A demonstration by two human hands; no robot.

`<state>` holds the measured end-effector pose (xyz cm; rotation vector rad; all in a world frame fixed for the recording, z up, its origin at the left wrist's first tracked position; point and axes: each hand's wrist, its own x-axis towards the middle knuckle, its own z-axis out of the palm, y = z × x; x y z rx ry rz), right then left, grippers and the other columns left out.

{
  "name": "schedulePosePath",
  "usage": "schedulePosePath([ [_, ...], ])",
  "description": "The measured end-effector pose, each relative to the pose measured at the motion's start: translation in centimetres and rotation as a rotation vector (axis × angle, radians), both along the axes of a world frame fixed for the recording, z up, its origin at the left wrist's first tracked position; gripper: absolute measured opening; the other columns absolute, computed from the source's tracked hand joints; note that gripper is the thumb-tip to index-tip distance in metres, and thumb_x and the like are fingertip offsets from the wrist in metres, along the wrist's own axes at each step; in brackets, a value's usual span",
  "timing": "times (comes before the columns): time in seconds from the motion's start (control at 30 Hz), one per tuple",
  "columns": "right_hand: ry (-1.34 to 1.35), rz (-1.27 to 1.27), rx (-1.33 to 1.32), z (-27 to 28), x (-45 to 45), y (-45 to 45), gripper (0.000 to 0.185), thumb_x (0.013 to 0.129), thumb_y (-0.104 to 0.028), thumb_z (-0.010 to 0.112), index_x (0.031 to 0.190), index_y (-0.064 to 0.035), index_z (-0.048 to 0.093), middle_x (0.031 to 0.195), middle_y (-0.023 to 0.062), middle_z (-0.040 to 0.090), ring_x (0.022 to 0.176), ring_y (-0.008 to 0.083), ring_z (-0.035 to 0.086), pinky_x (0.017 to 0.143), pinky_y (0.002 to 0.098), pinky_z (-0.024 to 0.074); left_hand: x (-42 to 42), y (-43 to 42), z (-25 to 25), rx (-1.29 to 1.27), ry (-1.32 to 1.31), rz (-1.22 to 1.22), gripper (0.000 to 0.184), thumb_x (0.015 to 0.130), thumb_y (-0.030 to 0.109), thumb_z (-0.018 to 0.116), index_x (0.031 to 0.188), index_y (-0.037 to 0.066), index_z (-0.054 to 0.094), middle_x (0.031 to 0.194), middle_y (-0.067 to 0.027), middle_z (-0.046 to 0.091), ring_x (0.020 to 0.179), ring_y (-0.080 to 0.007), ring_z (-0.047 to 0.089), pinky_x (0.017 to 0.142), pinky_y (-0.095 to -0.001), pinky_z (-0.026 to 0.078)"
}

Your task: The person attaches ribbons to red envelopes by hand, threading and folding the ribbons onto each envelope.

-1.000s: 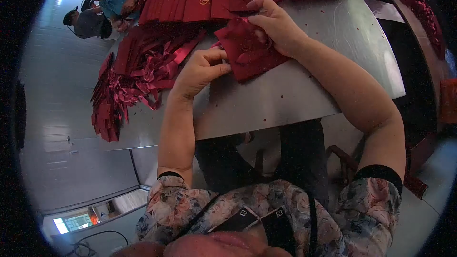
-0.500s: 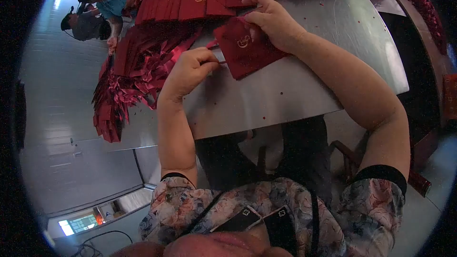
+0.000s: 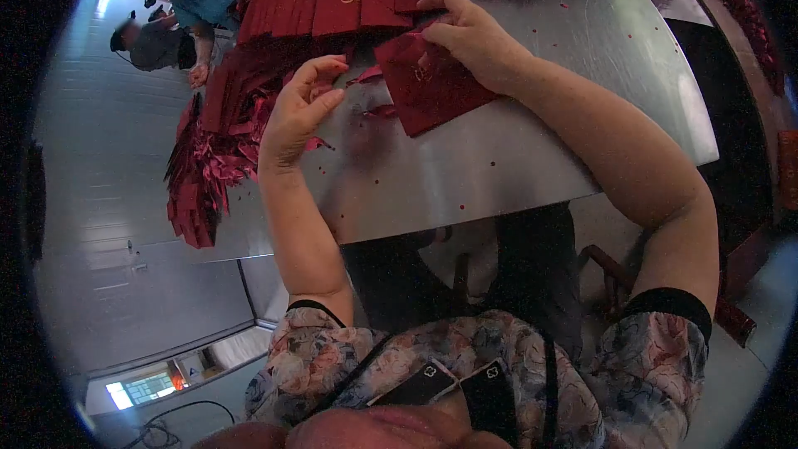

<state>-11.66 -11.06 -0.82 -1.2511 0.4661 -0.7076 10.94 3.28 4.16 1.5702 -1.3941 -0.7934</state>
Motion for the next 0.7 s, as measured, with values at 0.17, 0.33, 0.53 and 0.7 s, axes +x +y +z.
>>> schedulePosePath([
  [0.17, -0.03, 0.023, 0.015, -0.1, -0.1, -0.1, 0.037, 0.095, -0.007, 0.048, 0.131, -0.0032, 0.041, 0.087, 0.0073, 0.064, 0.075, 0.0141, 0.063, 0.075, 0.0278, 0.0525, -0.8, -0.6, -2.1, 0.056, -0.637, -0.068, 0.031, 0.074, 0.014, 0.076, 0.102, 0.005, 0.067, 0.122, -0.0067, 0.055, 0.111, -0.0227, 0.055, 0.095, -0.0339, 0.043],
  [0.33, -0.046, 0.024, 0.0, -0.2, -0.1, -0.1, 0.036, 0.096, -0.007, 0.047, 0.131, -0.0031, 0.042, 0.087, 0.0069, 0.063, 0.075, 0.0143, 0.063, 0.075, 0.028, 0.0524, -1.2, -1.1, -1.8, 0.114, -0.436, -0.139, 0.019, 0.068, 0.009, 0.075, 0.08, 0.0, 0.064, 0.09, -0.0077, 0.056, 0.096, -0.0251, 0.053, 0.086, -0.0362, 0.043],
  [0.53, -0.04, 0.032, -0.029, -0.1, -0.2, 0.0, 0.035, 0.096, -0.009, 0.047, 0.13, -0.0027, 0.041, 0.088, 0.0063, 0.062, 0.076, 0.0142, 0.064, 0.074, 0.0282, 0.0537, -0.9, -0.5, -1.5, 0.201, -0.311, -0.105, 0.012, 0.072, 0.006, 0.07, 0.077, -0.002, 0.062, 0.082, -0.0075, 0.056, 0.072, -0.0178, 0.057, 0.066, -0.0309, 0.045],
  [0.7, 0.071, 0.011, -0.069, 0.1, -0.2, 0.1, 0.034, 0.099, -0.015, 0.048, 0.129, -0.0013, 0.041, 0.09, 0.0079, 0.061, 0.077, 0.0159, 0.067, 0.073, 0.0286, 0.0559, 1.0, 0.9, -0.2, 0.39, -0.358, 0.029, 0.011, 0.071, 0.005, 0.07, 0.073, -0.001, 0.061, 0.071, -0.0049, 0.056, 0.061, -0.013, 0.056, 0.055, -0.0285, 0.043],
])
